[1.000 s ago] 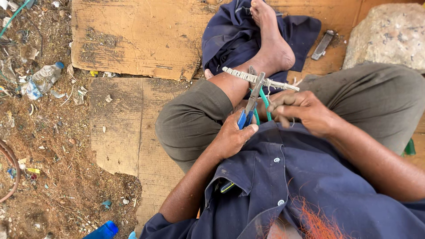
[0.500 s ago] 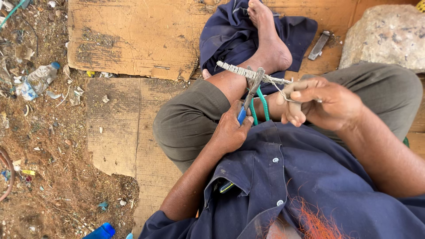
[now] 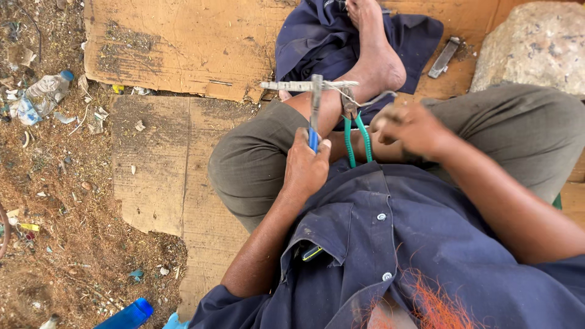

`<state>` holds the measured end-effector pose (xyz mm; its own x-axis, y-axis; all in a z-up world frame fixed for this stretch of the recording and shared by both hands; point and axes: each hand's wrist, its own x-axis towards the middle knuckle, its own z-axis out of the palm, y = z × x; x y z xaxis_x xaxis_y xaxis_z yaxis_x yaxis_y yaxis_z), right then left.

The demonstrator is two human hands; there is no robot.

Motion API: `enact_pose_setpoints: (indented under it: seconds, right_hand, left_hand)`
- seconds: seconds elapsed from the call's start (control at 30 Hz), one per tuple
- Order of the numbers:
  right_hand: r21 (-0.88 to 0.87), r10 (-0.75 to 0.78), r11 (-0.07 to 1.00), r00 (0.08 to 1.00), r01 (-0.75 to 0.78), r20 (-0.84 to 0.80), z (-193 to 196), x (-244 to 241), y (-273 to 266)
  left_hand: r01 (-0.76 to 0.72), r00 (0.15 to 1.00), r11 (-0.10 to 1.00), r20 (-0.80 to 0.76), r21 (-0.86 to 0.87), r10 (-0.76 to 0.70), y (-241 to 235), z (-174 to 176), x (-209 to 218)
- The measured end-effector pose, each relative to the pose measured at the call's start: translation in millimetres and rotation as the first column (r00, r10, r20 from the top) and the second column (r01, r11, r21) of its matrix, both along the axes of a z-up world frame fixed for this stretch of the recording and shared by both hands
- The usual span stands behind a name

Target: The person sits on the ground and uses pliers to strip the outer insulation from a thick electrical cable. They repeatedly pull and cut the sheathing to expose the inner wires.

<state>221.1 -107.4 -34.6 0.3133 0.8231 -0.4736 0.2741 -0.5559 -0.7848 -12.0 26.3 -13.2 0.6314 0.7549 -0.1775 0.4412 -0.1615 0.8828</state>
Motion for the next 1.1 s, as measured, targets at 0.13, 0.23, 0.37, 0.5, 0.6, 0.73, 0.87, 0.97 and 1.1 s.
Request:
enact_pose_setpoints:
  seconds: [0.13, 0.23, 0.37, 0.5, 0.6, 0.73, 0.87, 0.97, 1.1]
  right_hand:
    - [-0.128, 0.33, 0.936, 0.697, -0.327, 0.636, -30.2, -42.0, 21.0]
    - [-0.256, 0.414, 0.908, 0.613, -0.333, 0.673, -39.1, -60.7, 33.1]
    - [-0.342, 0.435, 0.9, 0.583, -0.27, 0.686, -39.1, -68.4, 44.8]
    - [-0.295, 0.362, 0.932, 0.541, -0.211, 0.759, -41.7, -71.7, 52.0]
    - [-0.285, 0.296, 0.95, 0.661, -0.129, 0.689, -49.4, -66.8, 53.2]
    - [-0.255, 0.096, 0.967, 0.918, 0.006, 0.385, -58.7, -33.3, 52.8]
    - [-0.055, -0.228, 0.973, 0.902, 0.224, -0.366, -63.3, -14.6, 40.9]
    - [-0.013, -0.273, 0.953, 0.842, 0.302, -0.465, -56.5, -21.7, 28.9]
    - [0.246, -0.024, 0.969, 0.986, -0.017, 0.163, -28.8, -34.5, 16.7]
  left_hand:
    - [-0.08, 0.983, 0.996, -0.168, -0.043, 0.072, 7.2, -16.6, 5.8]
    - [-0.107, 0.979, 0.994, -0.174, 0.007, 0.107, 4.8, -24.1, 9.7]
    - [-0.086, 0.99, 0.988, -0.099, 0.132, 0.1, -3.6, -29.2, 12.7]
    - [-0.056, 0.995, 0.98, -0.074, 0.192, 0.071, -6.1, -29.1, 12.7]
    - [-0.076, 0.996, 0.98, -0.039, 0.182, 0.084, -5.4, -27.9, 9.3]
    - [-0.131, 0.991, 0.985, 0.02, 0.109, 0.13, -3.3, -28.6, 8.4]
    - [-0.166, 0.985, 0.984, 0.059, 0.064, 0.162, -1.2, -32.8, 5.3]
    - [-0.198, 0.974, 0.98, 0.106, -0.008, 0.198, 0.6, -36.9, 5.7]
    - [-0.245, 0.949, 0.931, 0.128, -0.271, 0.287, 0.0, -41.0, 2.3]
